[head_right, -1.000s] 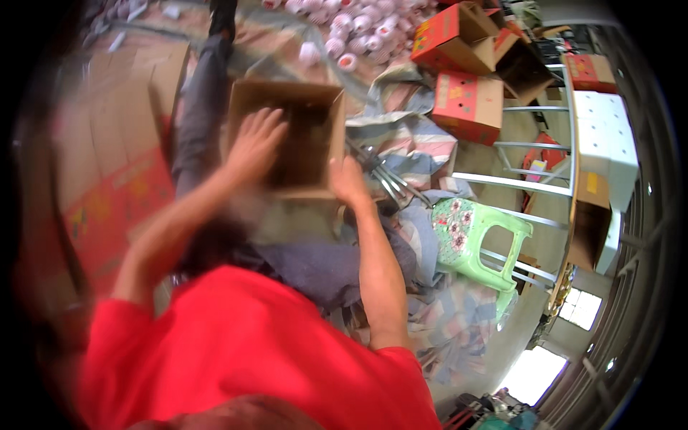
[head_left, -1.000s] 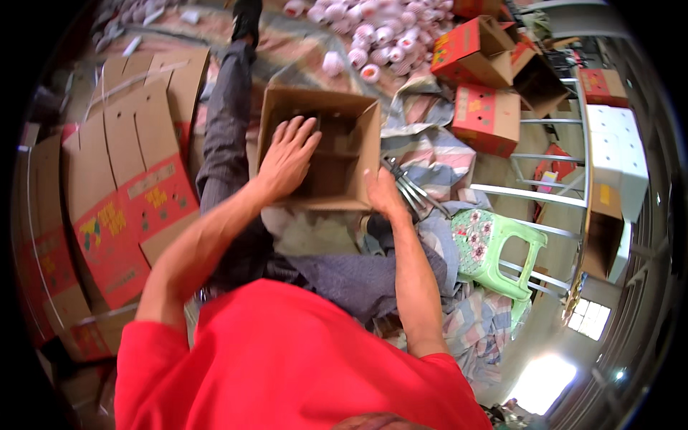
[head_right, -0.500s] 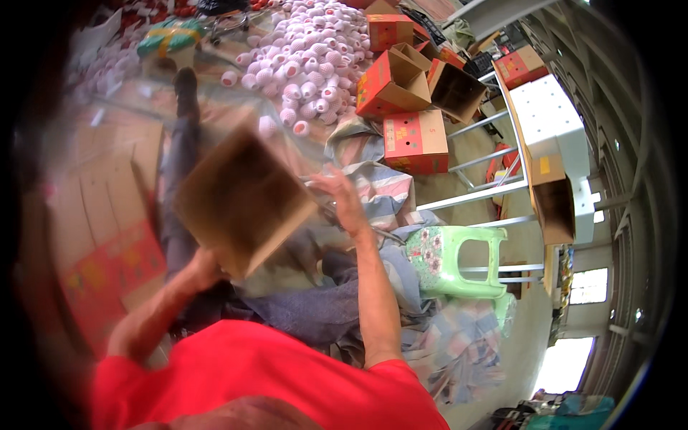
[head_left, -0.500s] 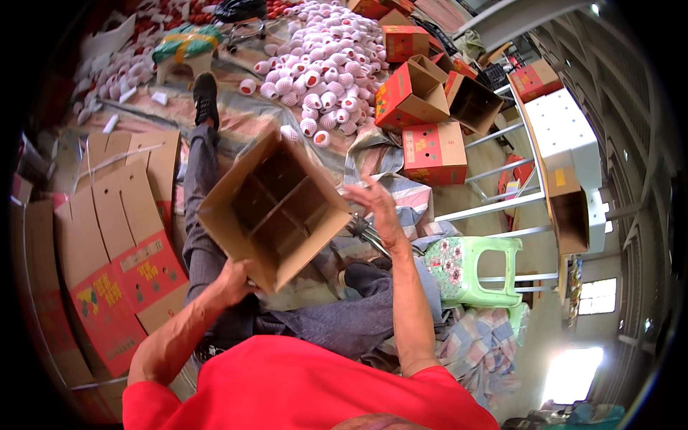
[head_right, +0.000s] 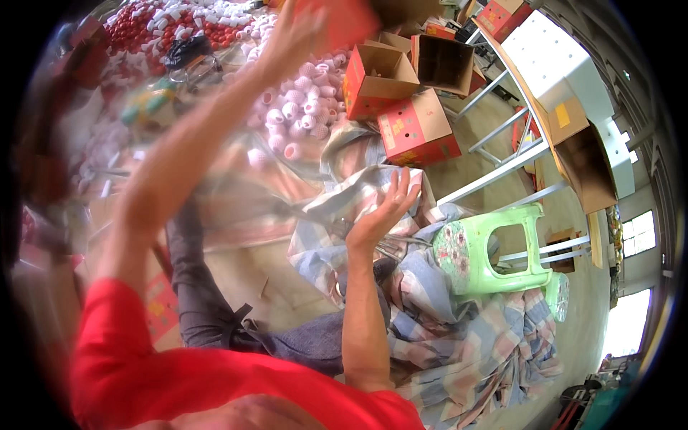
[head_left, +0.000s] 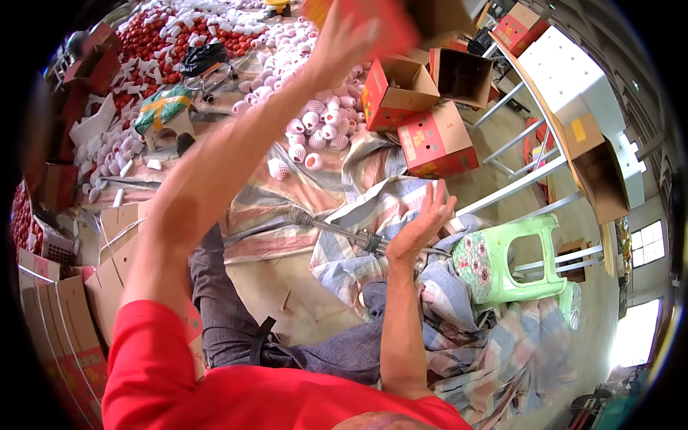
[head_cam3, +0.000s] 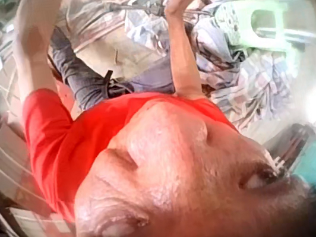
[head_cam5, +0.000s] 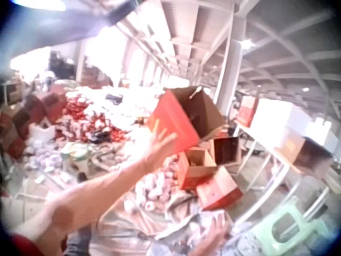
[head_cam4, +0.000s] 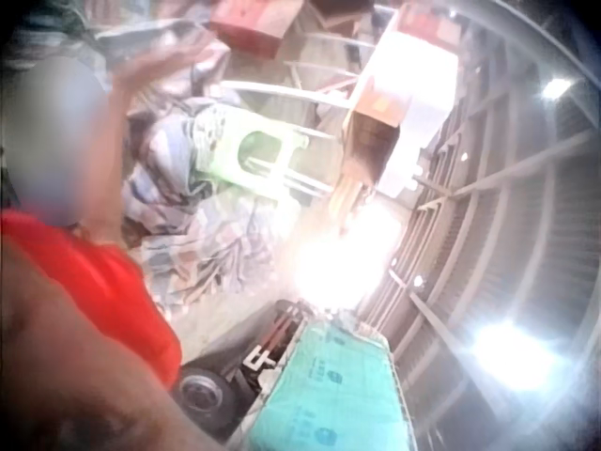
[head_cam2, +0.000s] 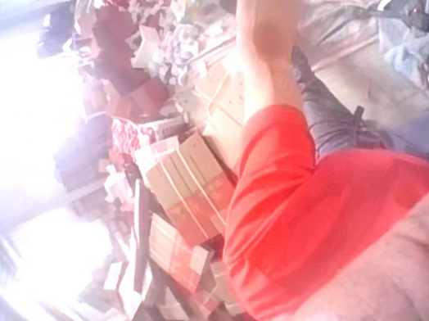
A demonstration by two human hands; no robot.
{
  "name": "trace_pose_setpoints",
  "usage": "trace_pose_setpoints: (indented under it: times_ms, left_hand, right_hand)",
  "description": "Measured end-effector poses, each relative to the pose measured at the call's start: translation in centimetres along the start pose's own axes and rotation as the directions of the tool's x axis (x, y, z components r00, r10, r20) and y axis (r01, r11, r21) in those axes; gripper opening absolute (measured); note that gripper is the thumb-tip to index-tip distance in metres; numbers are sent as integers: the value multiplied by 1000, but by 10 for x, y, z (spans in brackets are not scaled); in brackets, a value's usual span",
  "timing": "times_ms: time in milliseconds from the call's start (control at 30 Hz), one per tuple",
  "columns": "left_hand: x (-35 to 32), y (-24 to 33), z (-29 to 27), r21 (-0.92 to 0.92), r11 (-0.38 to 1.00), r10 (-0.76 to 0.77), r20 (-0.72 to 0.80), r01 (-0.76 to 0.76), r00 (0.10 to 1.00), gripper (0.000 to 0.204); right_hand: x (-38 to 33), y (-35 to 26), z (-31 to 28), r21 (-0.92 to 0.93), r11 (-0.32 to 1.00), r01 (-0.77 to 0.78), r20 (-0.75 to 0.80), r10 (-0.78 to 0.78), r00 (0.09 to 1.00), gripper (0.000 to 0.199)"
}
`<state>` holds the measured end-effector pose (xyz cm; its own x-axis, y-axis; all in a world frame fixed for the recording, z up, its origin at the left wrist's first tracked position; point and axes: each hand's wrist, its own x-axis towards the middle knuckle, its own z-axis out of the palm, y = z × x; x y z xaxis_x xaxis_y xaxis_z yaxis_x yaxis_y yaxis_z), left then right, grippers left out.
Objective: The person sits on the floor and repeatedly folds flat cardboard sheets into small boxes. They fold the side flaps, tuck the tabs, and close the tops, then place the finished boxes aside. The process is repeated multiple times with identical boxes.
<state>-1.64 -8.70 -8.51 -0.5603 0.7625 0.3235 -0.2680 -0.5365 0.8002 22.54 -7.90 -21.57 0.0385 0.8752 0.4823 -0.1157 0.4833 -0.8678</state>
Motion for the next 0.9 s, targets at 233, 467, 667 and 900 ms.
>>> trace_pose_setpoints:
  times_ms: [233,467,667,900]
  left_hand:
    - [56,21,70,605,605,249,474,-518,844,71]
    - [-261,-85,-250,822,569,-37,-7,27,999,72]
    - [-508,-32,-422,792,287,382,-610,538,694,59]
    - [-765,32,-483,105,-392,674,-643,914,364,73]
  right_hand:
    - [-5,15,-2,-106,974,-200,300,223,928,60]
    - [-53,17,47,-271,959,82,669,126,732,44]
    - [-77,42,35,-497,829,256,812,341,474,44]
    - [-107,110,1,-580,746,327,815,528,240,48]
